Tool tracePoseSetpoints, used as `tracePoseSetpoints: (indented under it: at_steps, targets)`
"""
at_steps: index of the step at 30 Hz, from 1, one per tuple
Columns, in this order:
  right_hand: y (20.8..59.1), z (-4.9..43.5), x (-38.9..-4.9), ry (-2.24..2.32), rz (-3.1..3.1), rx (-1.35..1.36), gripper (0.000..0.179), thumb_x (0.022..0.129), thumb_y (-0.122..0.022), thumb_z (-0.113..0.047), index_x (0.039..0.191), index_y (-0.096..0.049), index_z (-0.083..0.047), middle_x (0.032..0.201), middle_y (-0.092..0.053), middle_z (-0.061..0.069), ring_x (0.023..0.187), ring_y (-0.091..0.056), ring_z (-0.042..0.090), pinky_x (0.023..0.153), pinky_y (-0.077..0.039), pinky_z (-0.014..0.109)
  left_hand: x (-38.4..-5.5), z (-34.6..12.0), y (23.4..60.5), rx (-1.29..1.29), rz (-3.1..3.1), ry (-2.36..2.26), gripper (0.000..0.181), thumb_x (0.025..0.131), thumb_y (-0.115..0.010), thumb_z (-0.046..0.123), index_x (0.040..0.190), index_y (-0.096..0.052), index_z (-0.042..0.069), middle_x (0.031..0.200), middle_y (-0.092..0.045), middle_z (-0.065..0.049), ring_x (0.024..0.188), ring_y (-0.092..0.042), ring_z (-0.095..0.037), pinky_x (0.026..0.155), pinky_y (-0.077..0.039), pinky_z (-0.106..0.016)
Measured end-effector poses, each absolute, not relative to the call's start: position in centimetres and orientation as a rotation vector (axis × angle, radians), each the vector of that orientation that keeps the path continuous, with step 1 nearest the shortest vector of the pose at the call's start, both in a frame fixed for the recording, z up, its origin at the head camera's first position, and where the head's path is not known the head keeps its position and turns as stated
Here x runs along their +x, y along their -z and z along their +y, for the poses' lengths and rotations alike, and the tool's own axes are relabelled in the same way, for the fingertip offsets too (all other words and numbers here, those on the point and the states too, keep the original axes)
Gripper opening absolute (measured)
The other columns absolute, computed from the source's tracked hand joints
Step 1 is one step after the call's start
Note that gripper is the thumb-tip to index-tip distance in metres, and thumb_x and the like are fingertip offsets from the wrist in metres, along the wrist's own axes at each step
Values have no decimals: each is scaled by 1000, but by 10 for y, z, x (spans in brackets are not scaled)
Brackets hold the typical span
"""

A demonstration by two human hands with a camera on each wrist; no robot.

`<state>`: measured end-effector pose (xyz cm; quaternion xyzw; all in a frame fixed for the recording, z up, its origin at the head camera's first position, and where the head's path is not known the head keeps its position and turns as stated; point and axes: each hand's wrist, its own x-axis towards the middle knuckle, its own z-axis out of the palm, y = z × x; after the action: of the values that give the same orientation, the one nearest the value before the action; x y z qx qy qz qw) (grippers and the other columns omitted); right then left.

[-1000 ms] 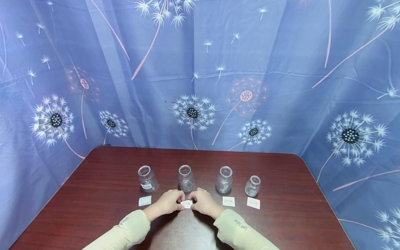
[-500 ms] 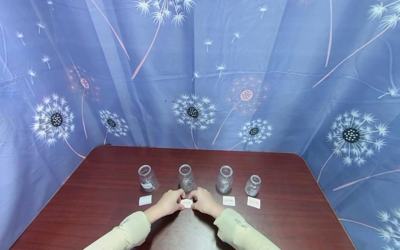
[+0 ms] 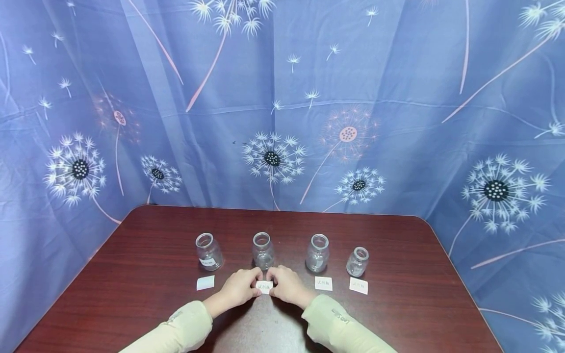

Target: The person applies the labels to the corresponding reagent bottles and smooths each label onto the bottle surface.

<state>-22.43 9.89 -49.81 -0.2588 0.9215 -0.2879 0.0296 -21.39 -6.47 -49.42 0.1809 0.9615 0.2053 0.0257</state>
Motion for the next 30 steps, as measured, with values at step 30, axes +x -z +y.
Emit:
tracePoseSetpoints:
  at_steps: [30]
  targets:
    - [489, 99, -220, 1771, 2327, -385, 15, 73, -57, 8, 84, -48, 5, 66, -54, 31, 45, -46, 10, 41, -38, 19, -217, -75, 494, 654, 2889, -1305, 24, 77, -64, 11, 96, -51, 9, 75, -62, -2, 48, -46, 2, 48, -39, -15]
